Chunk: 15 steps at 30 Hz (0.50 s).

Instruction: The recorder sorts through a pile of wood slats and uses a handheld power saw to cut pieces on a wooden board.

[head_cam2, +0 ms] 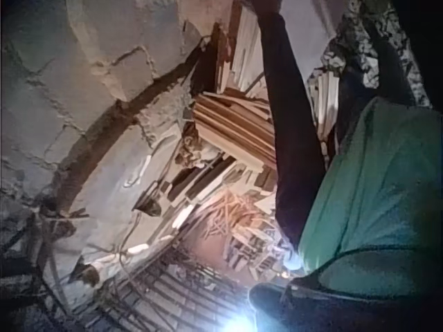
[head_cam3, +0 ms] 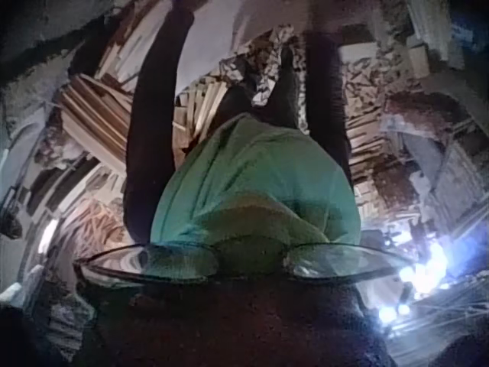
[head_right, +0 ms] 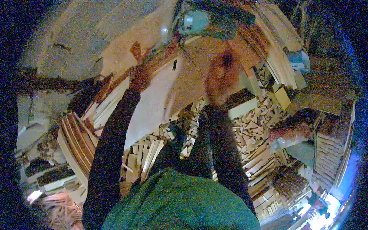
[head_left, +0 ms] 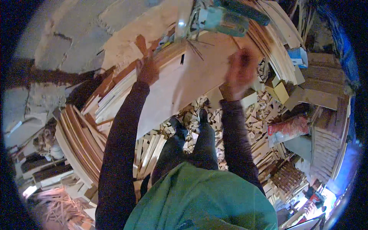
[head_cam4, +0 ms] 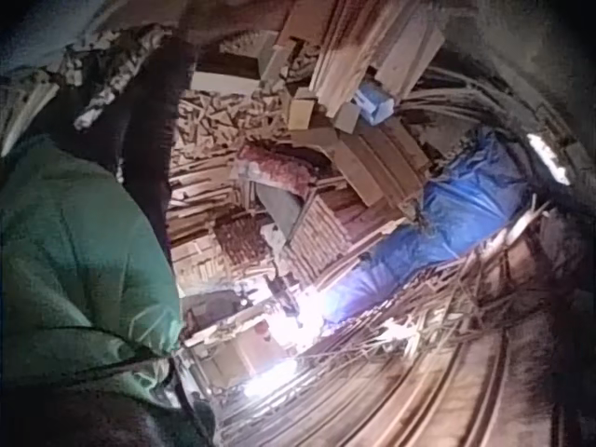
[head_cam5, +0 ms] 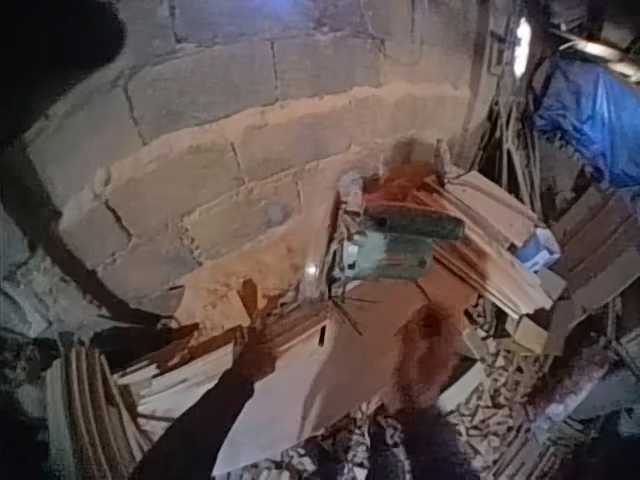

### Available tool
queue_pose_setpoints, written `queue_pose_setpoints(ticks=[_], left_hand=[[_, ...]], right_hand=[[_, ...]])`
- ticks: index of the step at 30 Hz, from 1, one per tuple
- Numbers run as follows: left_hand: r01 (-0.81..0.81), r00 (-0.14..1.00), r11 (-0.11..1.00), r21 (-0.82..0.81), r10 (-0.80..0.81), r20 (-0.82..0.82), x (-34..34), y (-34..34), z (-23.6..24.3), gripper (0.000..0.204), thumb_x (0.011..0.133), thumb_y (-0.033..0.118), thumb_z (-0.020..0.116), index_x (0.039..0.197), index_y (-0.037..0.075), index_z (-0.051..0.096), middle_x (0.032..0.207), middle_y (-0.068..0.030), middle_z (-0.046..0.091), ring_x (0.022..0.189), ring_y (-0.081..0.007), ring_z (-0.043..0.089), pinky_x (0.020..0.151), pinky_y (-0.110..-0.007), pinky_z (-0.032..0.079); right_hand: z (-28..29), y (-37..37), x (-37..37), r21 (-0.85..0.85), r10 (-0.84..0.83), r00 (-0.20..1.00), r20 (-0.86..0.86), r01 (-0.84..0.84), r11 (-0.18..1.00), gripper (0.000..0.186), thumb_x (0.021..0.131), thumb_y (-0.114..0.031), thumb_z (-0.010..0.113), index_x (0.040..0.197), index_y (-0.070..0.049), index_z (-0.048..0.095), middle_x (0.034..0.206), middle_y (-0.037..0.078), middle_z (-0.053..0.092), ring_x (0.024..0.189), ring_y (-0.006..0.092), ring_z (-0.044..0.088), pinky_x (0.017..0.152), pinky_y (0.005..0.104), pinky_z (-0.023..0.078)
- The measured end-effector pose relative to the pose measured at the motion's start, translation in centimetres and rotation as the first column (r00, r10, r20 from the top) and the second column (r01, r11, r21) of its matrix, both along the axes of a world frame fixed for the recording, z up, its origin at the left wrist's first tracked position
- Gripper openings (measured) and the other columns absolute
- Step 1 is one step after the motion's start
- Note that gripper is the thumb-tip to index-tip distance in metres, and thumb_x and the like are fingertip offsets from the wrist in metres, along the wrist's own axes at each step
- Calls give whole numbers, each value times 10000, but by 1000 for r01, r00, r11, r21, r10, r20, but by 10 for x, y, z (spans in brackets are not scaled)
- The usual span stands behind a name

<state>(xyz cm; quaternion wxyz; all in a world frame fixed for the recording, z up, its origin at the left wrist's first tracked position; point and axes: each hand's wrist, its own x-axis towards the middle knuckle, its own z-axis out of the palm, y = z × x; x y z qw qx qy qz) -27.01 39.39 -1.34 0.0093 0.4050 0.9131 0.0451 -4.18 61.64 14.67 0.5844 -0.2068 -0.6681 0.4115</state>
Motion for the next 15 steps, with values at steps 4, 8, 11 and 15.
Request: queue_pose_setpoints(ticks=[4, 8, 11, 15], left_hand=[[-69, 997, 993, 97, 71, -15, -3, -3, -11, 926, 779, 302, 650, 1494, 48, 118, 1309, -341, 426, 1178, -528, 429, 983, -626, 335], [-85, 996, 996, 2, 85, -12, -6, -4, -17, 908, 781, 324, 654, 1485, 50, 150, 1335, -338, 414, 1191, -537, 422, 986, -632, 335], [-8, 999, 996, -85, 10, 32, -7, -5, -16, 873, 785, 326, 653, 1477, 55, 195, 1335, -318, 420, 1169, -525, 437, 984, -623, 342], [87, 996, 995, -48, -86, 18, -5, -3, -14, 847, 794, 317, 647, 1467, 28, 222, 1315, -294, 443, 1153, -492, 452, 977, -614, 352]], right_hand=[[105, 29, 24, 142, 15, 999, -37, -10, 990, 296, 932, -52, 593, 1212, 22, 530, 935, 62, 607, 767, 121, 580, 703, 252, 500], [157, 38, 26, 393, -72, 997, 26, 56, 918, 310, 927, -47, 592, 1224, 17, 532, 989, 92, 612, 866, 157, 597, 790, 285, 498], [188, 56, 14, 713, -154, 980, 122, 22, 701, 384, 885, -80, 636, 1243, 11, 531, 1070, 140, 608, 993, 253, 593, 893, 360, 473], [192, 81, -10, 814, -79, 921, 381, -294, 501, 638, 798, -299, 719, 1319, -27, 471, 1253, 207, 519, 1167, 399, 500, 1027, 481, 365]])
